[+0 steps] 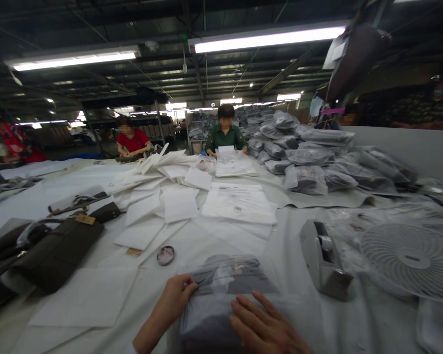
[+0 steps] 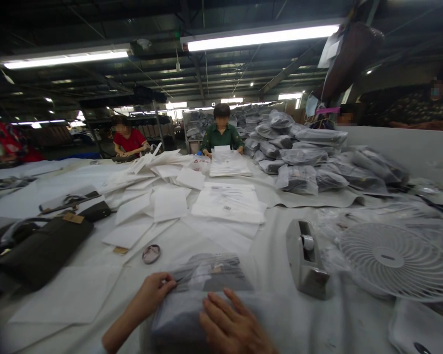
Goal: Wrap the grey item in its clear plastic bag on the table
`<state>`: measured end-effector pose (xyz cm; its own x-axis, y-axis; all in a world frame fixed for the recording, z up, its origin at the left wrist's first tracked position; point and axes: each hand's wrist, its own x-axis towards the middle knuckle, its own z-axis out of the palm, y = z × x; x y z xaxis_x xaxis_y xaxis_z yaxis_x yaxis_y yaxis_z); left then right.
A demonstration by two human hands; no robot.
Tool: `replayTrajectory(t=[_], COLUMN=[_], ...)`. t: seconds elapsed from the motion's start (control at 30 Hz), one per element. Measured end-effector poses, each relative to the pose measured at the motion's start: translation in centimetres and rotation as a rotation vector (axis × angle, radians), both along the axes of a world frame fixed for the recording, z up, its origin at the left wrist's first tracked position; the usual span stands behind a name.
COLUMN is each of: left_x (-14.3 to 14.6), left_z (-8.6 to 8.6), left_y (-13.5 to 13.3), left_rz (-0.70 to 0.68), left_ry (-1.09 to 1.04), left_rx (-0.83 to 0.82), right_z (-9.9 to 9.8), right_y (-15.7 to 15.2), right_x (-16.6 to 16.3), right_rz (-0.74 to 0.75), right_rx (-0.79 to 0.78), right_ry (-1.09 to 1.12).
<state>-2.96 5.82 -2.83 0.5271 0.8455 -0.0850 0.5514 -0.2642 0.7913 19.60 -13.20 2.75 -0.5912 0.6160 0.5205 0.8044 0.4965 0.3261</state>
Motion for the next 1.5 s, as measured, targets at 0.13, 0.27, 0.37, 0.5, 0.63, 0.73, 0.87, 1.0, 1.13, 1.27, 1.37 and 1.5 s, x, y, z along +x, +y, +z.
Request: replayTrajectory(t=[0.13, 0.27, 0.37, 0.5, 0.63, 0.73, 0.87, 1.0, 1.13, 1.27, 1.37, 1.5], left_x=[0.0, -0.1, -0.2, -0.2, 0.1, -0.6, -2.5, -1.1, 2.1, 2.9, 2.6, 2.6], left_z=[-0.7, -0.9, -0.8, -1.4, -2.3, -1.6, 1.1, 1.6, -0.4, -1.9, -2.1, -2.5], left_y=[0.6, 0.8, 0.8, 0.7, 1.2, 1.5, -1.2, -6.8, -9.3, -8.9, -8.6, -8.5], left_rz=[0.014, 0.051, 0.056, 0.048, 0.067, 0.117, 0.289, -0.194, -0.362, -0.328, -0.318, -0.304], left_ry=[-0.034, -0.066, -0.089, -0.128, -0.149, -0.142, -0.221, -0.218, 0.221, 0.384, 0.396, 0.337], left_rx=[-0.144, -0.242, -0.282, -0.322, -0.327, -0.219, 0.518, 1.282, 1.358, 1.314, 1.366, 1.493], right_z=[-2.0, -2.3, -1.4, -1.0, -2.1, -3.2, -4.1, -4.0, -3.9, -5.2, -6.1, -5.7], right_y=[1.8, 2.6, 3.4, 4.6, 4.9, 4.6, 4.1, 3.9, 3.5, 2.1, -0.4, -4.9], right_x=[1.3, 2.0, 1.8, 1.9, 2.4, 2.7, 2.8, 2.4, 2.8, 5.1, 7.2, 10.6], right_rz=[-0.141, -0.299, -0.438, -0.523, -0.489, -0.487, -0.479, -0.495, -0.575, -0.687, -0.793, -0.964], right_rx=[-0.195, -0.275, -0.395, -0.514, -0.529, -0.524, -0.487, -0.480, -0.461, -0.460, -0.437, -0.271], right_ry=[0.094, 0.370, 0.529, 0.632, 0.680, 0.700, 0.766, 0.818, 0.867, 0.950, 0.987, 1.077])
